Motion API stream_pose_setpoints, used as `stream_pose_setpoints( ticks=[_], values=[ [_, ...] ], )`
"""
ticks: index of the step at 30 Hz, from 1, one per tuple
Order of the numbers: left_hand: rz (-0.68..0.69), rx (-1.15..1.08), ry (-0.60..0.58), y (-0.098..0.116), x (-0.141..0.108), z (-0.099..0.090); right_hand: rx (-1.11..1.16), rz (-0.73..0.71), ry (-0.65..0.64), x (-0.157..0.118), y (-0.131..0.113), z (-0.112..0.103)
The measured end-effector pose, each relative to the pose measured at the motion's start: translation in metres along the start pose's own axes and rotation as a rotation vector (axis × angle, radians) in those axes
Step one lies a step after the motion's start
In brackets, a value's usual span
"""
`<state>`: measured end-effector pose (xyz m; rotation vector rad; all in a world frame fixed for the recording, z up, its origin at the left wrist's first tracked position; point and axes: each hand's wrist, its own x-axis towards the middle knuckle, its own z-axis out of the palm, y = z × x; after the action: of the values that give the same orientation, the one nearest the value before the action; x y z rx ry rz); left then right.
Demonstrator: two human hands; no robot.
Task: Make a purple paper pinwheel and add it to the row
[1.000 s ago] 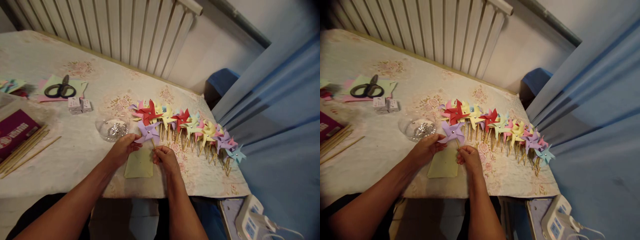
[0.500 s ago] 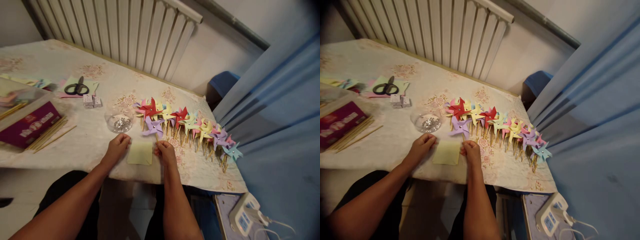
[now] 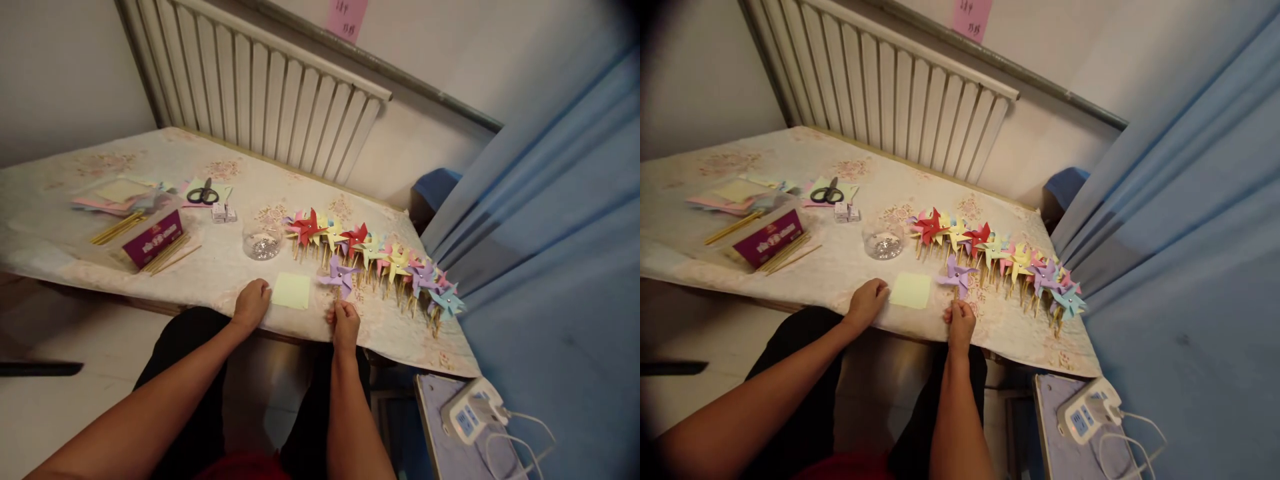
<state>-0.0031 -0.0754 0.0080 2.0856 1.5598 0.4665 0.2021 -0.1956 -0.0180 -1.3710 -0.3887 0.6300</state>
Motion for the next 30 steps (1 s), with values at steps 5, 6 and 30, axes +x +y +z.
stream_pose_setpoints(
  ticks=[5, 6, 30],
  values=[
    [-0.09, 0.072, -0.045, 0.021, 0.004, -0.001, -0.062, -0.028, -0.028, -0.006, 0.008, -0.001],
    [-0.108, 0.082, -0.049, 0.025, 0.006, 0.0, -0.072, -0.032, -0.034, -0.007, 0.009, 0.0],
    [-0.229, -0.014, -0.053, -0.017, 0.034, -0.031, -0.071, -0.073, -0.042, -0.008, 0.008, 0.004]
  ],
)
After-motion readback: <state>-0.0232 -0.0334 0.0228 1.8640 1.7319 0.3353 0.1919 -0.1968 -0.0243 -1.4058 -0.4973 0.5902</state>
